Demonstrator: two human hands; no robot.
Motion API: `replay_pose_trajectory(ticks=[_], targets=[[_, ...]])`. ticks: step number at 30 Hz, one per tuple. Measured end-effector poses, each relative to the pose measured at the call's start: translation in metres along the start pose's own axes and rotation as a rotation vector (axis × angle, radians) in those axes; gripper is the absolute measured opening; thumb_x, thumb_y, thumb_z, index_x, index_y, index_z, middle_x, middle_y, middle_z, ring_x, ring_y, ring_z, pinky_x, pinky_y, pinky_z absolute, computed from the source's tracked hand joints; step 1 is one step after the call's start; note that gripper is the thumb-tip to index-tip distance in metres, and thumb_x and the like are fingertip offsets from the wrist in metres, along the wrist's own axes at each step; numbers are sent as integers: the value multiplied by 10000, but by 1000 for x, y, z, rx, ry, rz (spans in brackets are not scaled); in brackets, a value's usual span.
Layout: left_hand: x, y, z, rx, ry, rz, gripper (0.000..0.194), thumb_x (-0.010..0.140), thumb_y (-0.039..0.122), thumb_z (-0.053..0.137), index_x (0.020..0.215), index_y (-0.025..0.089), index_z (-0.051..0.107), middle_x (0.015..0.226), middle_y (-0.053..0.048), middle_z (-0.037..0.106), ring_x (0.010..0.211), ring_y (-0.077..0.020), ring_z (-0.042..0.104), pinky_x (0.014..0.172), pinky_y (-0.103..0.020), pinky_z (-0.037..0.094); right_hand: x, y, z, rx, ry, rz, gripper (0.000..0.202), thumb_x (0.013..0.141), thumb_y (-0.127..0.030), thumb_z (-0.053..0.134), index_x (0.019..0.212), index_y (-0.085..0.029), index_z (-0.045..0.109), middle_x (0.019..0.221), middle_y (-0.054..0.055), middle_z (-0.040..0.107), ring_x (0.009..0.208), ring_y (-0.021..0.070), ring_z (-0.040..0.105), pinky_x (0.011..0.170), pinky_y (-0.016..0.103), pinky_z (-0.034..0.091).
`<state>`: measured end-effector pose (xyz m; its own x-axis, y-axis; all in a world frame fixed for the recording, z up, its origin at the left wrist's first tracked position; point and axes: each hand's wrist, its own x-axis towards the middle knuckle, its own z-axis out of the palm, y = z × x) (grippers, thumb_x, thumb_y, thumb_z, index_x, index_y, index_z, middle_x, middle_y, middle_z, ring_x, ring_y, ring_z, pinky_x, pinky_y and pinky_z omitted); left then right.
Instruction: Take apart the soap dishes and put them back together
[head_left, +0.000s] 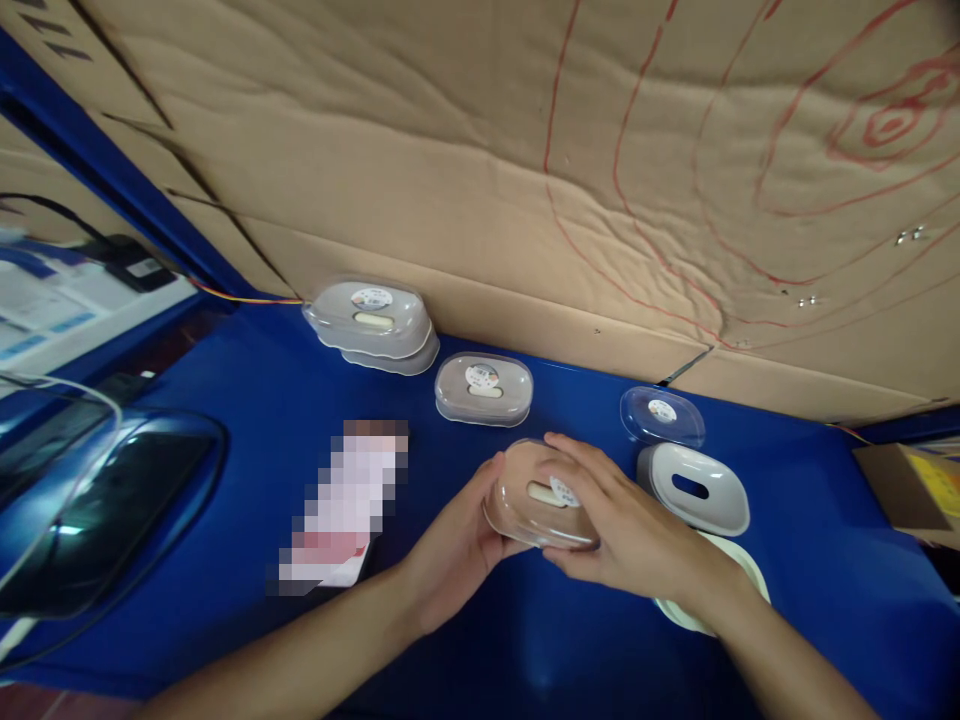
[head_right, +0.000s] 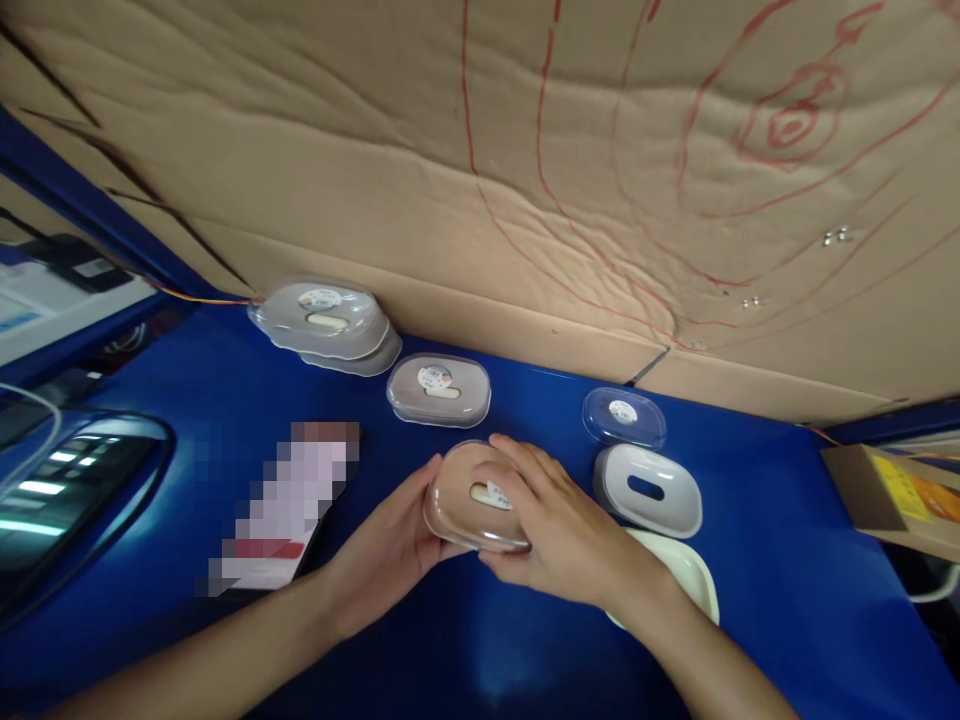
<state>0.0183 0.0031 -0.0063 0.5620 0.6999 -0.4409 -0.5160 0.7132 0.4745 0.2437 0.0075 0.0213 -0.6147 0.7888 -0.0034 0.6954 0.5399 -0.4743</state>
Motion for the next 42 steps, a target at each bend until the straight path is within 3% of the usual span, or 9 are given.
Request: replay_pose_trajectory(ticks=[7, 10, 16, 19, 22, 27, 31, 35, 42], targets=[[-9, 1, 2, -48, 106, 62, 641, 990, 374, 666, 1566, 318, 390, 1570, -126, 535, 1456, -325, 527, 1197, -528, 432, 10, 45, -10, -138, 87, 78, 654, 889, -263, 734, 1484, -265, 463, 1669, 172, 409, 1558, 348, 393, 1200, 618, 417], [-9, 1, 2, -16, 88, 48, 674, 941, 386, 716, 1540, 294, 421, 1575, -143, 506, 1463, -349, 511, 1201, -532, 427, 14, 54, -7, -263, 114, 59, 620, 963, -277, 683, 1535, -296, 445, 1708, 139, 371, 1594, 349, 326, 1242, 658, 324], [-9, 2, 3, 83, -5, -7, 564, 913, 428, 734, 1410, 229, 555, 1454, -155, 595, 1364, -362, 581, 1153, -546, 456, 8, 43, -13, -382, 168, 172, 822, 1027, -385, 640, 1693, -264, 173, 1769, 184, 186, 1632, 375, 209, 1268, 677, 260], [-9, 2, 2, 129, -36, -48, 493, 915, 414, 726, 1339, 192, 604, 1380, -163, 647, 1266, -348, 638, 1103, -529, 483, -13, 29, -31, -348, 85, 196, 636, 1092, -388, 503, 1670, -297, 254, 1729, 136, 335, 1593, 337, 337, 1246, 633, 348], [-8, 1, 0, 159, -58, -68, 418, 927, 386, 704, 1280, 175, 633, 1333, -165, 673, 1201, -336, 668, 1055, -508, 502, -47, 17, -41, -300, -15, 287, 462, 1110, -421, 431, 1554, -295, 463, 1510, 119, 628, 1370, 319, 628, 1092, 544, 548], [-6, -3, -2, 193, -94, -89, 314, 957, 349, 640, 1213, 168, 661, 1230, -152, 713, 1140, -319, 692, 1020, -493, 514, -93, 5, -20, -260, -237, 492, 407, 1016, -402, 613, 1374, -212, 633, 1059, 117, 810, 921, 351, 804, 746, 482, 651], [-6, -8, 2, 329, -58, -68, 272, 961, 362, 636, 1175, 203, 693, 1273, -124, 696, 1271, -325, 630, 1082, -485, 485, -88, -7, -7, -116, -218, 371, 508, 1029, -417, 627, 1510, -291, 521, 1296, 101, 754, 1158, 329, 744, 960, 508, 610], [-8, -10, 3, 558, 47, 128, 255, 926, 336, 700, 1171, 266, 716, 1450, -72, 618, 1451, -305, 491, 1206, -447, 371, -65, -16, -4, 19, -193, 191, 703, 972, -367, 736, 1580, -343, 383, 1501, 79, 620, 1376, 297, 600, 1124, 501, 513], [-3, -8, 0, 522, 100, 177, 310, 953, 352, 686, 1250, 266, 675, 1416, -67, 651, 1414, -281, 530, 1194, -412, 378, -48, -21, 25, -59, 44, 58, 318, 977, -29, 524, 1206, -232, 609, 1172, 62, 736, 1052, 246, 711, 944, 441, 551]])
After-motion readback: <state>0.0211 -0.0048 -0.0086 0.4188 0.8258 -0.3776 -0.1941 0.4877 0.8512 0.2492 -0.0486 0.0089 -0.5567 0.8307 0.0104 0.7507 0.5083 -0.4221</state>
